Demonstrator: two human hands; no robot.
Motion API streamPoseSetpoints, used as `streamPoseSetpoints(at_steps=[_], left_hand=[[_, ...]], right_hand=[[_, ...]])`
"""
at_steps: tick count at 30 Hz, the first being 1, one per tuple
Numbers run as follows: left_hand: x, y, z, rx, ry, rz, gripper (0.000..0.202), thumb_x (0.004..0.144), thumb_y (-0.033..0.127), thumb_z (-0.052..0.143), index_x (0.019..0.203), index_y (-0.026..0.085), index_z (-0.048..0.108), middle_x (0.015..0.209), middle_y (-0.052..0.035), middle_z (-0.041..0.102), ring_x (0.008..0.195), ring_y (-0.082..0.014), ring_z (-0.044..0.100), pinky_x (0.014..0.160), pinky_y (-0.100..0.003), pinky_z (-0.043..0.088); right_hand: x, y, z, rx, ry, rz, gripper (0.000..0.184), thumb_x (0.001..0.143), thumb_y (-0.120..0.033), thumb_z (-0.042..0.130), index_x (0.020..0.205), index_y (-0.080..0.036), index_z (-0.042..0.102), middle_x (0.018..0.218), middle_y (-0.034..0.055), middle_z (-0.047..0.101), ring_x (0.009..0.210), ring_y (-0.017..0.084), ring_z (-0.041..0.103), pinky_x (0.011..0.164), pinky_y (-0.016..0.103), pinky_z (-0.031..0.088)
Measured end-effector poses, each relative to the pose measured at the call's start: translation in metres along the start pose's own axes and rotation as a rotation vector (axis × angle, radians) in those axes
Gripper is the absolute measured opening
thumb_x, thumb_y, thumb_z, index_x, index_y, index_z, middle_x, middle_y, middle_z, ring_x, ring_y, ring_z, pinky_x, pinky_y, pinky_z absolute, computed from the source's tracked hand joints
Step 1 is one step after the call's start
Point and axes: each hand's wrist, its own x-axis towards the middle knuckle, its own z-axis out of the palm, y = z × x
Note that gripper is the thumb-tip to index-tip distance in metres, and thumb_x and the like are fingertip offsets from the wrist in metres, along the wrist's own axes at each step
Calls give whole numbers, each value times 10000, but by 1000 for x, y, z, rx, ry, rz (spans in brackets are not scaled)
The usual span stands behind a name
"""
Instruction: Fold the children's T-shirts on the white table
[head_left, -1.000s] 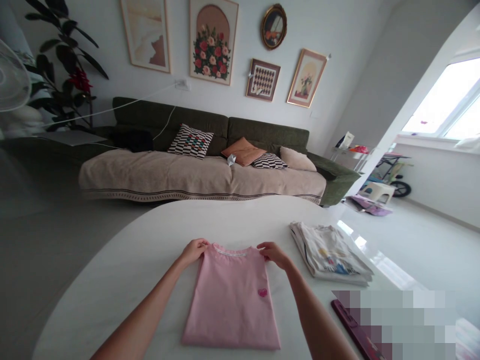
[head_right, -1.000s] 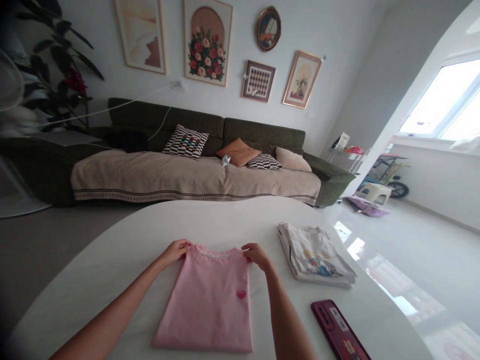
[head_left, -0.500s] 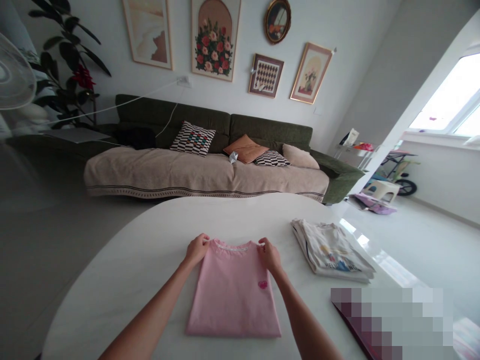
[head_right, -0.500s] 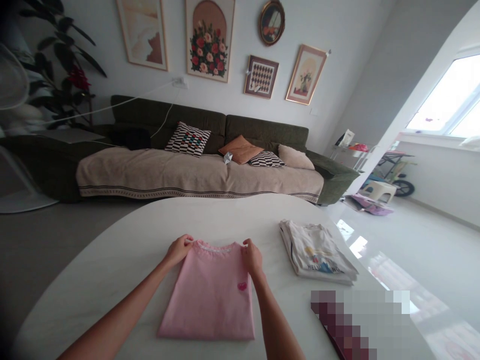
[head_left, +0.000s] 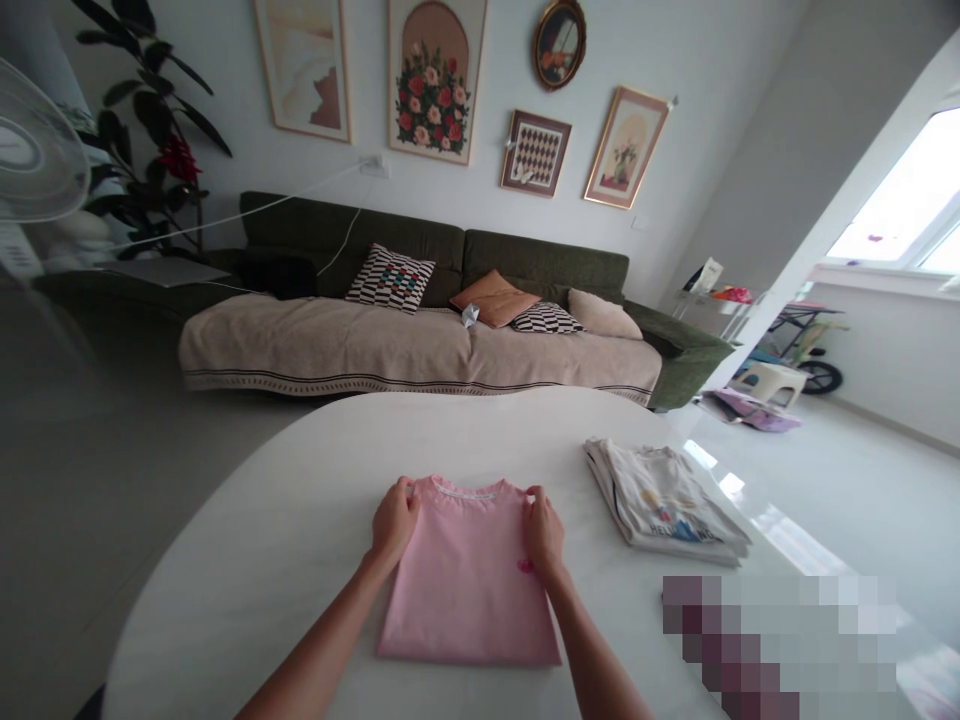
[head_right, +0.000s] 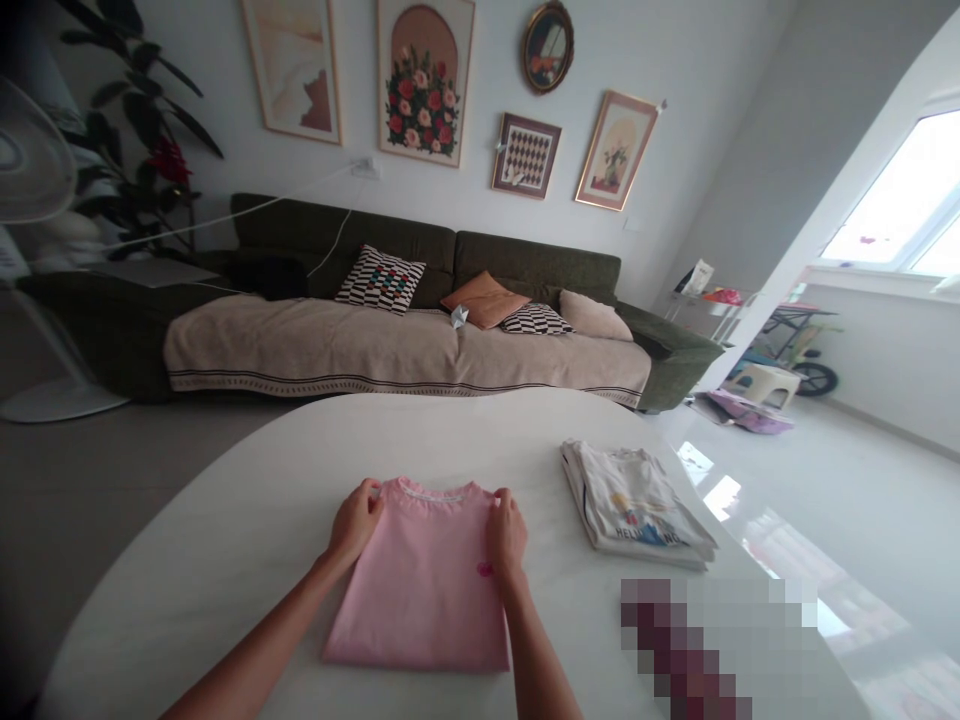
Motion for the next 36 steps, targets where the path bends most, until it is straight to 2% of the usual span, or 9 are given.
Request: streamPoseSetpoints(at_steps=[2,5,9,11,15,22,27,30,36], left_hand=[[-7,2,1,10,48,80,242,843,214,369,1035,177,512,978,-88,600,916,-192,573,777,-303,439],[-16,6,8,12,55,226,327,852,220,325,1128,184,497,1190,-98,525,1152,-191,455,966,-337,361],[-26,9,25,100,-52,332,506,840,294,344,1311,108,353,1390,-141,362,1302,-243,277,1035,-398,289],[-28,10,30,204,-110,329,576,848,364,329,1357,98,282,1431,-148,287,1326,-275,213,1038,-448,262],[-29,10,31,314,-136,299,654,848,459,306,1391,109,201,1459,-124,209,1342,-284,153,1044,-484,215],[-30,11,31,340,-104,301,664,845,452,310,1390,91,197,1449,-136,231,1336,-277,176,1044,-456,214],[-30,15,29,355,-103,295,653,841,435,318,1379,75,230,1440,-145,253,1330,-281,195,1041,-435,221],[-30,15,29,364,-100,298,649,845,431,310,1374,63,236,1440,-152,251,1330,-279,198,1040,-425,229],[-28,13,33,373,-98,313,652,849,429,302,1371,44,235,1446,-159,235,1333,-281,185,1046,-409,228]], right_hand=[[-3,-5,-2,-19,12,-23,328,868,-230,248,1075,-211,501,962,76,603,806,166,586,655,258,386],[-9,-12,-3,-36,3,-110,391,857,-171,225,1124,-196,510,1101,101,567,970,170,553,779,258,394],[-21,-17,5,-75,-75,-222,452,857,-224,288,1282,-147,419,1342,108,424,1263,204,332,998,316,281],[-25,-17,9,-94,-103,-221,524,867,-333,304,1348,-126,319,1407,113,337,1321,241,221,1029,388,240],[-28,-17,12,-184,-181,-163,632,865,-504,235,1395,-164,186,1457,76,224,1348,264,122,1043,498,161],[-23,-21,6,-249,-272,-122,638,869,-508,184,1404,-170,97,1479,64,127,1359,243,37,1047,520,108],[-25,-30,-5,-250,-306,-120,640,868,-522,190,1401,-180,94,1480,61,109,1361,228,25,1049,522,107],[-47,-39,-15,-249,-295,-131,671,862,-534,221,1401,-167,62,1482,67,63,1361,227,9,1056,522,89],[-120,-46,-25,-174,-319,-249,659,858,-540,206,1400,-173,124,1470,41,109,1359,236,48,1078,477,107]])
